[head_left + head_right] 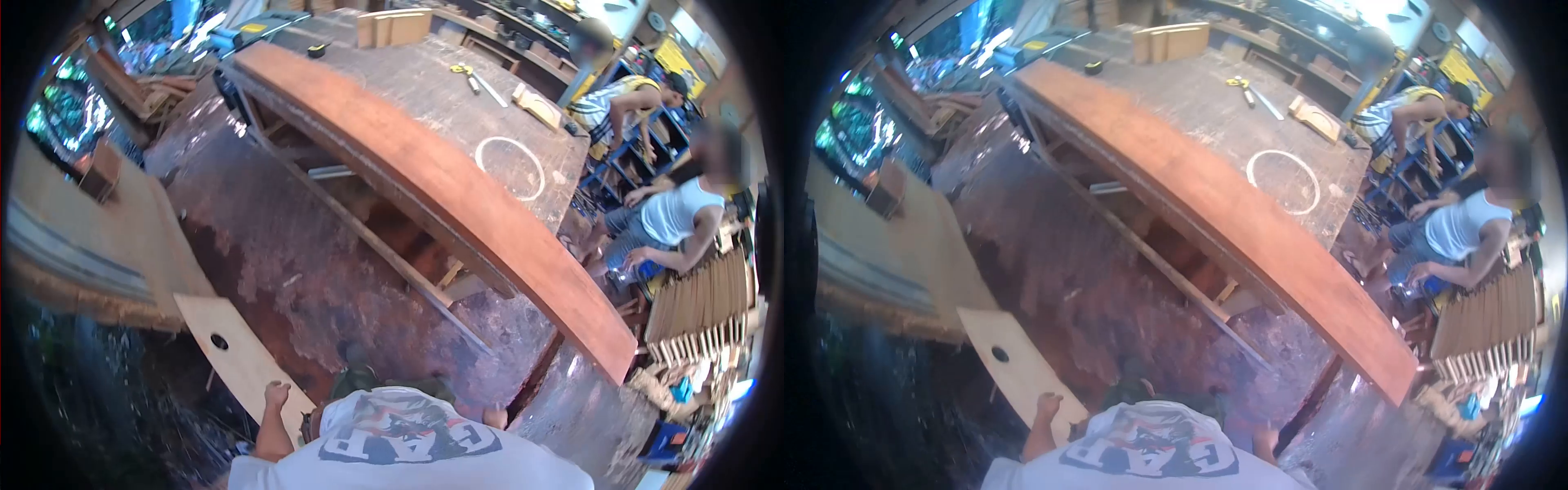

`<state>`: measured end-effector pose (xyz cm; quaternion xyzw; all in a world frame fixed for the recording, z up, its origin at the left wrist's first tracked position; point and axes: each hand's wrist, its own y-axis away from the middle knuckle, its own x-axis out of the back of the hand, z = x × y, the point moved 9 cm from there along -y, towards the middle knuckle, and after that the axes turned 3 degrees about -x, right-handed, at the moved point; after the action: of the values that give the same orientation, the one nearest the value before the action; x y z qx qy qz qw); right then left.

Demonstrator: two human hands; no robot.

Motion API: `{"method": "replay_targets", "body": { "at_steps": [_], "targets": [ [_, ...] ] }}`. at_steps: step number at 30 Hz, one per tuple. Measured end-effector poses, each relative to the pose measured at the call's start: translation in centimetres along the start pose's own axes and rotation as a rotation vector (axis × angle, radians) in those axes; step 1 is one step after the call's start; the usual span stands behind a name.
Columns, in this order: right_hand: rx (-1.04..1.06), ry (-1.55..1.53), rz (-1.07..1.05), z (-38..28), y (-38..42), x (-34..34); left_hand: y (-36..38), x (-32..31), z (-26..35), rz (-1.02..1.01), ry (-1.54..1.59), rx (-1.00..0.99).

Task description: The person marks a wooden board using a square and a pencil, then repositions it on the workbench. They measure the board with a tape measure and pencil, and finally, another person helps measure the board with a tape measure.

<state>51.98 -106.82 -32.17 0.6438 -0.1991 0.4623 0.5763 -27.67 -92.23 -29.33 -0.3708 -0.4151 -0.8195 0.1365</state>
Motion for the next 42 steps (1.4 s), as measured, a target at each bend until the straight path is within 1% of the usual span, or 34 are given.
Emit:
{"method": "replay_targets", "body": {
  "at_steps": [2,3,4,5,6,7,8,9,10,12,13,14,16,17,18,20,22,23,25,26,27,28,30,32,33,34,35,36,37,38,40,42],
  "targets": [
    [0.273,-0.180,0.140,-14.3,6.6,6.2,-6.1,0.3,-2.7,-0.077,0.088,0.051],
    [0.334,-0.297,0.030,-19.1,5.6,5.3,-9.0,1.1,-3.2,-0.081,0.121,0.031],
    [0.457,-0.306,0.044,-26.4,11.6,11.7,-12.3,1.6,-2.1,-0.104,0.143,0.004],
    [0.458,-0.246,0.133,-29.2,9.0,10.5,-15.1,2.2,0.3,-0.091,0.172,-0.022],
    [0.622,-0.329,0.073,-34.2,12.6,14.6,-17.1,3.1,1.8,-0.083,0.198,-0.034],
    [0.703,-0.341,0.179,-37.2,13.0,16.7,-19.2,3.3,4.4,-0.088,0.273,-0.079],
    [0.699,-0.372,0.195,-39.5,13.3,18.4,-20.2,4.0,7.8,-0.063,0.274,-0.133],
    [0.718,-0.402,0.200,-41.8,13.9,20.1,-20.2,4.7,12.1,-0.034,0.314,-0.229],
    [0.675,-0.420,0.148,-43.0,14.1,21.3,-19.4,6.1,16.7,0.012,0.355,-0.313],
    [0.611,-0.448,0.024,-46.0,15.0,22.4,-21.9,5.5,22.7,-0.087,0.438,-0.416],
    [0.624,-0.470,0.079,-47.3,15.6,23.0,-18.9,7.8,28.4,-0.012,0.334,-0.572],
    [0.646,-0.510,0.114,-48.5,16.5,23.1,-19.4,7.7,31.3,-0.041,0.393,-0.590],
    [0.680,-0.608,0.216,-51.0,17.7,23.5,-20.2,8.5,37.4,-0.054,0.357,-0.620],
    [0.666,-0.570,0.216,-52.4,17.6,22.5,-22.2,7.9,39.6,-0.077,0.404,-0.618],
    [0.601,-0.590,0.125,-53.7,18.8,22.2,-24.2,7.6,40.7,-0.097,0.437,-0.612],
    [0.657,-0.613,0.099,-57.7,20.2,21.6,-29.2,7.4,43.2,-0.148,0.564,-0.572],
    [0.664,-0.702,0.073,-61.9,20.9,21.6,-32.3,9.0,45.9,-0.193,0.687,-0.471],
    [0.662,-0.746,0.061,-63.8,21.4,21.8,-34.0,10.7,47.1,-0.176,0.714,-0.436],
    [0.630,-0.810,0.005,-67.5,23.0,23.2,-36.8,13.6,49.2,-0.150,0.776,-0.362],
    [0.616,-0.832,-0.014,-69.2,23.3,24.1,-41.3,14.5,49.6,-0.205,0.780,-0.462],
    [0.628,-0.796,0.007,-70.6,22.8,23.6,-43.6,16.2,49.8,-0.167,0.787,-0.418],
    [0.556,-0.798,-0.046,-71.2,22.6,22.8,-45.2,18.4,50.2,-0.067,0.863,-0.394],
    [0.568,-0.905,0.030,-71.6,23.8,23.2,-49.5,23.2,51.2,0.036,0.846,-0.284],
    [0.578,-1.144,0.055,-72.5,25.2,24.3,-54.3,27.8,53.1,0.117,0.880,-0.313],
    [0.574,-1.265,0.078,-72.7,25.7,24.6,-56.2,30.3,54.1,0.168,0.842,-0.307],
    [0.498,-1.316,0.056,-73.0,25.7,23.9,-60.7,32.6,54.5,0.183,0.899,-0.440],
    [0.424,-1.370,0.040,-73.4,25.6,23.3,-49.9,36.7,61.8,0.352,0.965,-0.459],
    [0.324,-1.374,0.099,-73.5,25.2,22.4,-53.9,38.8,62.9,0.386,0.913,-0.546],
    [0.223,-1.378,0.156,-73.6,25.0,21.4,-54.5,41.8,65.6,0.502,0.776,-0.713],
    [0.122,-1.384,0.210,-73.7,24.8,20.4,-55.7,43.4,67.5,0.552,0.748,-0.761],
    [-0.074,-1.420,0.411,-74.6,25.6,19.7,-58.5,44.1,72.6,0.532,0.731,-0.770],
    [-0.254,-1.492,0.511,-76.6,28.7,21.5,-61.9,44.1,77.7,0.472,0.733,-0.790]
  ]
}}
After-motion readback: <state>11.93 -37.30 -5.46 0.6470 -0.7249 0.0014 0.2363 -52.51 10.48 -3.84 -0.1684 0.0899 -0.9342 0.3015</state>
